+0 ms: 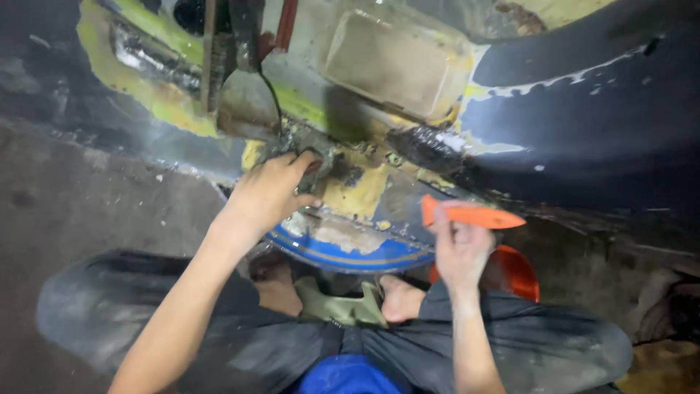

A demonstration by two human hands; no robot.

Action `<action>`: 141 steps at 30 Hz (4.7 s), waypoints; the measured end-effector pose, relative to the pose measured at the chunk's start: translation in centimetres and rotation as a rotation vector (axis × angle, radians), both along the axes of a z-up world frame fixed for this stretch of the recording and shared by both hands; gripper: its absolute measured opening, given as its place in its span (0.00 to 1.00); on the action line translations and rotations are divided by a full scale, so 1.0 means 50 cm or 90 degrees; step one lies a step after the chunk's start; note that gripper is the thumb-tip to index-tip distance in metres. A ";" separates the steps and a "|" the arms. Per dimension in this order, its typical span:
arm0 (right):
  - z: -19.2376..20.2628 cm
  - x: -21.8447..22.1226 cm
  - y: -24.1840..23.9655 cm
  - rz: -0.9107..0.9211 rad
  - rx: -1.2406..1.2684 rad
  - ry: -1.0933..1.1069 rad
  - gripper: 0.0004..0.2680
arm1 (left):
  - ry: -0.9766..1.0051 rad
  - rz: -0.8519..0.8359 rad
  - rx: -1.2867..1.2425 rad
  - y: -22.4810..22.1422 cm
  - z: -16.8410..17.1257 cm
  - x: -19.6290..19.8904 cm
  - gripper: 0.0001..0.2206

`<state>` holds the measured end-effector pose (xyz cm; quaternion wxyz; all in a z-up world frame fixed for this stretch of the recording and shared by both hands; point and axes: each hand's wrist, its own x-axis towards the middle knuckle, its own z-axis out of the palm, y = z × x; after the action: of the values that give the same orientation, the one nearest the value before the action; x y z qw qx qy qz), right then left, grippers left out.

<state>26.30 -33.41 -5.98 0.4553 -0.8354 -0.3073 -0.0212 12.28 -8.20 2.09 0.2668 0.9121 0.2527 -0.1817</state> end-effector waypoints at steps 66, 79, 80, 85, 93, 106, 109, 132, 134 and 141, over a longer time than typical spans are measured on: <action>0.083 -0.099 0.194 0.268 0.153 -0.069 0.04 | -0.058 0.298 -0.126 0.065 -0.087 -0.145 0.06; 0.201 0.005 -0.012 0.467 -0.194 0.036 0.04 | -0.097 -0.016 -0.229 0.008 -0.099 -0.134 0.06; 0.205 0.017 -0.018 0.487 -0.217 0.108 0.04 | -0.042 -0.006 -0.213 0.005 -0.092 -0.130 0.05; 0.204 0.042 0.000 0.534 -0.316 0.162 0.05 | -0.057 0.011 -0.175 0.012 -0.085 -0.131 0.13; 0.132 -0.032 0.026 0.529 -0.136 0.166 0.05 | -0.015 0.114 -0.118 0.062 -0.057 -0.169 0.14; 0.071 -0.207 0.240 0.390 0.017 0.182 0.05 | 0.037 0.185 0.017 0.090 -0.036 -0.215 0.08; 0.064 -0.229 0.289 0.391 0.090 0.137 0.05 | 0.021 0.185 0.031 0.092 -0.034 -0.222 0.09; 0.155 -0.080 0.084 0.379 -0.163 0.148 0.02 | 0.119 0.271 -0.080 0.085 -0.008 -0.204 0.11; 0.161 -0.084 0.111 0.429 -0.155 0.120 0.03 | 0.122 0.257 -0.082 0.089 -0.013 -0.197 0.11; 0.124 -0.140 0.233 0.547 -0.036 0.087 0.02 | 0.097 0.216 -0.073 0.096 -0.027 -0.192 0.12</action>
<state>19.27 -21.78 0.21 0.4190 -0.6433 -0.5965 0.2341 2.70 -3.39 0.75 0.3257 0.8232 0.4116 -0.2166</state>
